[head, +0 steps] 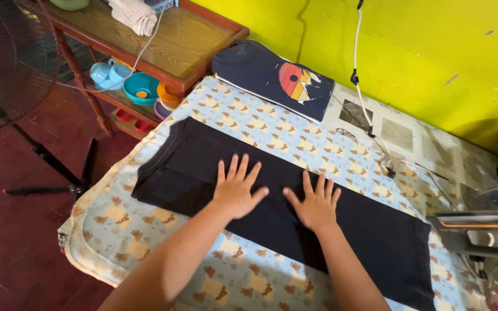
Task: The person irons a black t-shirt on an ironing board, folds the sleeves and sides inward to form a rectangle, and then irons the folded garment to flatten it.
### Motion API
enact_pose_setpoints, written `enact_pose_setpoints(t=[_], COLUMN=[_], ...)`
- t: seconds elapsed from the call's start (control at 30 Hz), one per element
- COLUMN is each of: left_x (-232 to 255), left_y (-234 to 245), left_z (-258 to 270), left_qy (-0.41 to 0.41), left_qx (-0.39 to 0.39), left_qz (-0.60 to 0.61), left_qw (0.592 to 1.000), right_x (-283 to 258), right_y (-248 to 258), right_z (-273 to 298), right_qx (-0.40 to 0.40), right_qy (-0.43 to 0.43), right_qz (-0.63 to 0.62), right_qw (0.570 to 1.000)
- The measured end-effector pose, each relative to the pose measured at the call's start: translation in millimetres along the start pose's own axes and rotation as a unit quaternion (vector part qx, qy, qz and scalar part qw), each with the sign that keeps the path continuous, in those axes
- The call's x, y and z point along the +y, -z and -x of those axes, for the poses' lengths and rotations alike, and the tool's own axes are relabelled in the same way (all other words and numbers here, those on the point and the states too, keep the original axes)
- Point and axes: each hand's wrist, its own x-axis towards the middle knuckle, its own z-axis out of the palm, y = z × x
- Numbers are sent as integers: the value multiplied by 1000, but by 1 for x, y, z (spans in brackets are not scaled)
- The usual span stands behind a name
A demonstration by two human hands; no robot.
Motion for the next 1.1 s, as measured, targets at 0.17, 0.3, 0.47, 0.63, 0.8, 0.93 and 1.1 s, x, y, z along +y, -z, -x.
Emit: enact_pose_setpoints(t=[0.17,0.3,0.47,0.63,0.8,0.93,1.1], left_x=[3,4,18,36,28,25,20], left_y=[7,22,25,12,10,10,24], left_z=[17,18,36,45,41,36,37], left_qy=[5,1,-87,-167,-177,-157,-162], left_qx=[-21,-46,69,151,183,113,105], left_qz=[12,17,15,-17,31,-21,-61], left_qw=[1000,999,994,974,966,981,979], right_x=[25,62,129,201,219,212,211], right_y=[14,24,20,9,4,9,11], right_z=[32,49,70,90,101,101,102], right_qx=[-43,-50,-27,21,32,24,17], right_qy=[-20,-39,-77,-117,-129,-135,-133], right_qz=[37,58,72,45,54,54,53], right_qw=[998,996,994,992,990,989,990])
